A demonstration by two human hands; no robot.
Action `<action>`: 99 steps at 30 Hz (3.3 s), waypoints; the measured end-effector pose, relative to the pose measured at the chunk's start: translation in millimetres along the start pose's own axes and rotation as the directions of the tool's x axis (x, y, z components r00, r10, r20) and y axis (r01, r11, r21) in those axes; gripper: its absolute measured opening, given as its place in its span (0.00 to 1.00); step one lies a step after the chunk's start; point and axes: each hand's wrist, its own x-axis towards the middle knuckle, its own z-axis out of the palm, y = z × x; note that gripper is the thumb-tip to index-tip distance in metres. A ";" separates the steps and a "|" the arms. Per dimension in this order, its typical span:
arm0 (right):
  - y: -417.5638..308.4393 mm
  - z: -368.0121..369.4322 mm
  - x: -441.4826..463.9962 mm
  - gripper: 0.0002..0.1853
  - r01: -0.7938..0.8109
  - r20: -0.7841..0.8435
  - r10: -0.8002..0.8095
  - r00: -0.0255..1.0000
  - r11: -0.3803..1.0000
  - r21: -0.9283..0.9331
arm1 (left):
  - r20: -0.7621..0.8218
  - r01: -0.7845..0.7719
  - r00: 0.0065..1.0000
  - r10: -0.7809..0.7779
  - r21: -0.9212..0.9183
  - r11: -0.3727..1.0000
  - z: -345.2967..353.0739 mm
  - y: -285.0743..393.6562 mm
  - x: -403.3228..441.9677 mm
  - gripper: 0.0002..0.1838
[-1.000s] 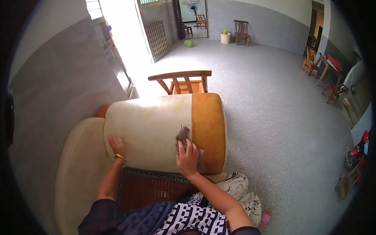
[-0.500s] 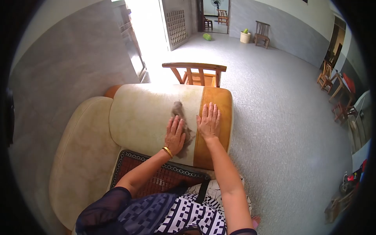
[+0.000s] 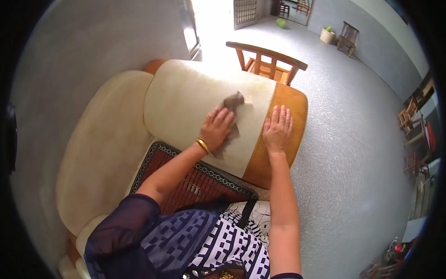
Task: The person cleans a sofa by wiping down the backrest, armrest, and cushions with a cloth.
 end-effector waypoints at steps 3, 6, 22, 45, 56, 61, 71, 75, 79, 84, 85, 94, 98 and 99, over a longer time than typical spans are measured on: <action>0.2 -0.2 0.4 0.27 0.007 0.032 -0.006 0.999 1.000 -0.025 | -0.020 0.142 0.990 -0.140 0.087 0.986 -5.7 -39.8 -6.2 0.28; 0.6 1.0 0.1 0.27 0.003 0.018 -0.002 1.000 0.999 -0.052 | -0.077 0.278 0.959 -0.272 0.082 0.957 -12.1 -68.8 -9.1 0.24; -1.6 -3.8 0.4 0.26 0.018 -0.008 -0.018 1.000 0.998 -0.065 | 0.021 0.460 0.849 -0.528 0.463 0.758 -5.3 -308.9 -30.7 0.21; -3.8 -5.4 0.6 0.24 -0.008 -0.027 0.007 1.000 0.999 -0.038 | -0.443 0.853 0.520 -0.730 0.225 0.471 9.5 -206.7 -194.3 0.22; -8.4 -4.5 1.3 0.24 -0.010 -0.072 0.004 0.997 0.997 -0.080 | -0.242 0.911 -0.410 -0.880 -0.166 -0.378 24.1 -91.0 -149.8 0.22; -5.5 -2.8 -0.6 0.24 -0.011 -0.048 0.008 0.999 0.997 -0.076 | -0.050 0.956 -0.208 -0.977 -0.223 -0.192 31.5 10.0 -139.2 0.24; 1.4 0.7 -1.7 0.24 0.023 -0.041 -0.024 0.999 0.999 -0.026 | -0.319 0.832 0.517 -0.794 -0.033 0.554 21.7 -15.5 -136.2 0.26; 0.7 0.1 -1.6 0.23 0.023 -0.045 -0.024 0.999 1.000 -0.021 | -0.447 0.904 0.398 -0.801 0.039 0.427 15.4 -101.8 -128.0 0.19; -1.4 -1.6 -0.7 0.23 0.020 -0.052 -0.021 0.998 0.999 -0.026 | -0.456 0.851 0.515 -0.726 0.174 0.495 0.3 -197.0 -139.6 0.18; -3.1 -3.0 -0.5 0.23 0.021 -0.054 -0.024 0.998 0.998 -0.057 | -0.384 0.825 0.566 -0.730 0.275 0.494 -8.2 -232.8 -144.1 0.18; -5.1 -4.0 -0.1 0.24 0.016 -0.054 -0.020 0.998 0.997 -0.076 | -0.420 0.844 0.537 -0.732 0.275 0.461 -7.6 -228.8 -139.6 0.18; -7.6 -3.9 0.0 0.24 0.006 -0.077 -0.013 0.997 0.996 -0.087 | -0.377 0.787 0.607 -0.699 0.164 0.594 6.2 -113.5 -84.4 0.20; -7.0 -4.0 0.1 0.23 0.007 -0.089 -0.014 0.996 0.996 -0.084 | -0.263 0.632 0.759 -0.595 0.078 0.771 4.0 -48.5 -47.1 0.21; -7.2 -4.8 -0.1 0.23 0.006 -0.091 -0.013 0.996 0.997 -0.074 | -0.216 0.550 0.821 -0.528 0.052 0.834 3.9 -32.7 -38.1 0.21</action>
